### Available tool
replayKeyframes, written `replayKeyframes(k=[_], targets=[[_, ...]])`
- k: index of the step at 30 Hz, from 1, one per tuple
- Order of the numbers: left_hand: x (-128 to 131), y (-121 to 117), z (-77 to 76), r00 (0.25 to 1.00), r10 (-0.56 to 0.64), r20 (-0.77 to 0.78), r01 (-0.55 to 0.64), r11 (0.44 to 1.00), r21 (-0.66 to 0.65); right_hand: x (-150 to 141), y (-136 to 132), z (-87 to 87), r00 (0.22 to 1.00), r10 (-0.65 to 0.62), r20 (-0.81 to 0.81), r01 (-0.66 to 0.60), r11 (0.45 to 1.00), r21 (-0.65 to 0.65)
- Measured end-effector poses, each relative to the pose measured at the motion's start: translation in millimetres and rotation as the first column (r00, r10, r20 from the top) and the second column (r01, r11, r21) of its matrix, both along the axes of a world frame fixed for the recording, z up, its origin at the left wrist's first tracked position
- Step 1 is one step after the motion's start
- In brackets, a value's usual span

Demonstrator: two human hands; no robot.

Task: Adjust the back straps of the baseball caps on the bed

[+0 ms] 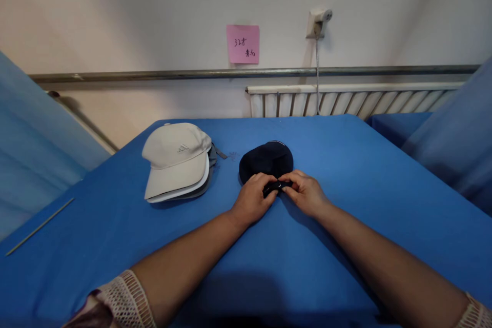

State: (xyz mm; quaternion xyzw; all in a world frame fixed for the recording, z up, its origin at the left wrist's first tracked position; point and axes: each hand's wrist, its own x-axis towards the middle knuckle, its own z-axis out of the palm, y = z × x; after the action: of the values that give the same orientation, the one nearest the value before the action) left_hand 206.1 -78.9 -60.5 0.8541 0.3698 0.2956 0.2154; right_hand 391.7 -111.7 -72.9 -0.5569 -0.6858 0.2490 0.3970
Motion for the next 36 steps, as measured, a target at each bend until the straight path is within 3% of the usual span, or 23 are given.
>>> replayKeyframes(k=[5,12,18,29,36], targets=[[-1,1,0.0,1.000,0.007,-0.030,-0.007,1.000,0.009,0,-3,4.7,0.998,0.059,0.037,-0.058,0.998,-0.029],[0,-1,-1.5,0.999,-0.027,-0.033,0.028,0.999,0.015,5,-4,7.6,0.973,0.060,0.224,-0.073,0.996,0.049],[-1,1,-1.3,1.000,-0.015,-0.021,0.014,1.000,-0.012,6,-4,9.2,0.968,0.065,0.241,-0.079,0.996,0.047],[-3,10,-2.2,0.998,0.029,0.053,-0.019,0.981,-0.195,14,11,-10.4,0.994,0.103,0.038,-0.103,0.995,0.016],[-3,12,-6.8,0.993,0.055,0.104,-0.028,0.970,-0.241,15,10,0.3,0.968,0.070,-0.239,-0.111,0.981,-0.162]])
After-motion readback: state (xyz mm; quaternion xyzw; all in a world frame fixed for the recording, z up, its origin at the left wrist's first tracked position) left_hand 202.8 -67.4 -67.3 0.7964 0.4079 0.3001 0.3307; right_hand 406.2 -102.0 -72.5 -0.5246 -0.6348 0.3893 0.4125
